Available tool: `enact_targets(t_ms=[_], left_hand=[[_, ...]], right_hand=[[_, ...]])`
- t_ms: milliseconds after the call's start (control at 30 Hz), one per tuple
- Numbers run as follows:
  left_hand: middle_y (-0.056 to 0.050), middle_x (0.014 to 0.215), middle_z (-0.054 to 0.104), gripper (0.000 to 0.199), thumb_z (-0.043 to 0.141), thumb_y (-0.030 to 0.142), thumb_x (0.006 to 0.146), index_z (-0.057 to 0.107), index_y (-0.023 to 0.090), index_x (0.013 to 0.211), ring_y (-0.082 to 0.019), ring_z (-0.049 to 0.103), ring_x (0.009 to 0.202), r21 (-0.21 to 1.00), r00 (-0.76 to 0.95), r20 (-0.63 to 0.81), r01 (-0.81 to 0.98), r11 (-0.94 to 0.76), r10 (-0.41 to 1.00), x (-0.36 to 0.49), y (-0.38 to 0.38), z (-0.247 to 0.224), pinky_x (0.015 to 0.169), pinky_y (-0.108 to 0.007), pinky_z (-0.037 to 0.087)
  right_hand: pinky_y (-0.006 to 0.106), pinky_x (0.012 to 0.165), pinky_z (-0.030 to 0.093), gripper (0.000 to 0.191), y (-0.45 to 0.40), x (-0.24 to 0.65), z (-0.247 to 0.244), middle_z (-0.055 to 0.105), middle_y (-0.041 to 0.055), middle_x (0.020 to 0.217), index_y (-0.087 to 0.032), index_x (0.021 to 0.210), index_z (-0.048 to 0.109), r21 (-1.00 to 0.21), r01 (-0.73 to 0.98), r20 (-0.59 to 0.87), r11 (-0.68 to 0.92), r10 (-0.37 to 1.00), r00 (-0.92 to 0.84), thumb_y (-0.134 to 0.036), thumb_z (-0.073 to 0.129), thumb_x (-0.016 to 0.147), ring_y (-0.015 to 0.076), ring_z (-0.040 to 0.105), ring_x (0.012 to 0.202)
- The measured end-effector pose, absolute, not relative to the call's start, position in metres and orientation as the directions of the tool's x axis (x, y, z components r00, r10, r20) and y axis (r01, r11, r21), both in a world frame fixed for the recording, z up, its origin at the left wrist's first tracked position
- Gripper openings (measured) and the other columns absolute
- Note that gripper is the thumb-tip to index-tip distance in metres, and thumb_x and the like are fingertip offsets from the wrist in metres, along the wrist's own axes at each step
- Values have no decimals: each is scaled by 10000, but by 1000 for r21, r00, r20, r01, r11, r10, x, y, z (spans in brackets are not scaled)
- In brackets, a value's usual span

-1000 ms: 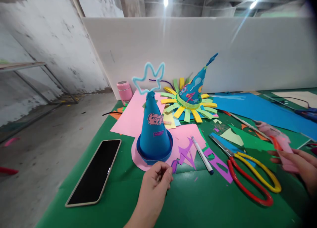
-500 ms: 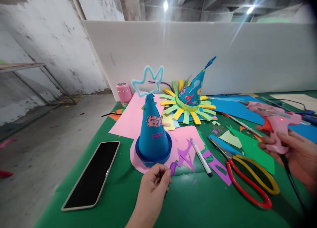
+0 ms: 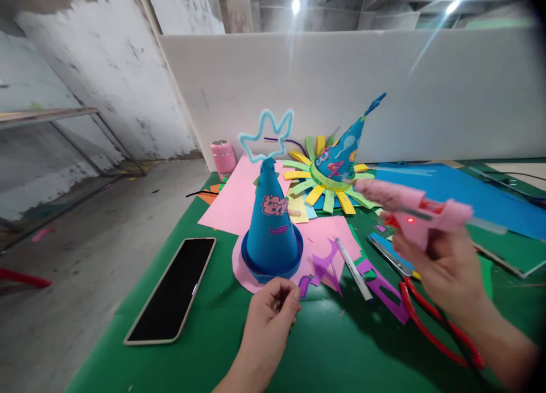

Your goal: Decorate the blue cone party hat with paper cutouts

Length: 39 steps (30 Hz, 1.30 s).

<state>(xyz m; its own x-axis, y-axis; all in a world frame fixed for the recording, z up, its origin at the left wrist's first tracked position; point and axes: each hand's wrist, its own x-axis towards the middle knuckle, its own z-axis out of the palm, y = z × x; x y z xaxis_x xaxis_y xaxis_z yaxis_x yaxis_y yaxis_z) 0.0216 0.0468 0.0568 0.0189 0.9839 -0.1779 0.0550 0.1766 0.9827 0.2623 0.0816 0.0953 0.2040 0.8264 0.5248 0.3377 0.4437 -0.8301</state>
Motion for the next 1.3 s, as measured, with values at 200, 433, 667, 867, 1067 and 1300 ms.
enact_targets(t_ms=[200, 433, 667, 867, 1067, 1300], left_hand=[[14, 561, 511, 196, 568, 343, 746, 568, 171, 653, -115, 444, 507, 985, -46, -31, 170, 38, 998, 20, 47, 57, 487, -211, 347], [14, 630, 517, 137, 518, 280, 799, 566, 195, 702, -136, 473, 593, 927, -108, 181, 351, -133, 978, 15, 45, 58, 559, -218, 375], [-6, 728, 533, 111, 494, 231, 825, 543, 200, 730, -149, 508, 678, 867, -152, 335, 437, -241, 930, 12, 50, 57, 613, -234, 404], [-70, 943, 501, 124, 506, 262, 811, 572, 200, 727, -206, 532, 907, 800, -238, 426, 549, -240, 873, 5, 51, 56, 592, -246, 451], [-77, 915, 513, 174, 512, 293, 798, 588, 212, 664, -254, 508, 1003, 735, -123, 416, 630, -253, 901, -14, 55, 60, 614, -279, 483], [-84, 935, 516, 216, 526, 339, 785, 627, 210, 643, -245, 544, 944, 691, -105, 436, 675, -258, 894, -22, 63, 50, 705, -343, 508]], right_hand=[[304, 807, 542, 313, 70, 226, 58, 650, 51, 1097, -263, 1134, 531, -901, 190, 402, 389, 915, 29, -244, 567, 823, 220, 624, 991], [302, 735, 542, 297, 62, 223, 57, 607, 78, 1119, -243, 1155, 492, -915, 211, 329, 344, 939, -101, -265, 502, 859, 240, 588, 1005], [248, 595, 504, 240, 56, 221, 47, 597, 53, 951, -250, 1103, 481, -902, 250, 325, 352, 935, -143, -280, 484, 865, 181, 591, 776], [258, 589, 482, 219, 54, 219, 45, 544, 0, 723, -251, 1089, 482, -901, 257, 313, 350, 933, -176, -278, 471, 873, 167, 556, 674], [278, 595, 485, 254, 53, 217, 48, 558, 34, 811, -238, 1121, 467, -888, 275, 334, 369, 928, -166, -300, 464, 875, 168, 542, 666], [299, 709, 487, 307, 60, 220, 65, 584, 49, 966, -248, 1188, 454, -829, 342, 376, 442, 894, -243, -275, 454, 882, 189, 567, 822]])
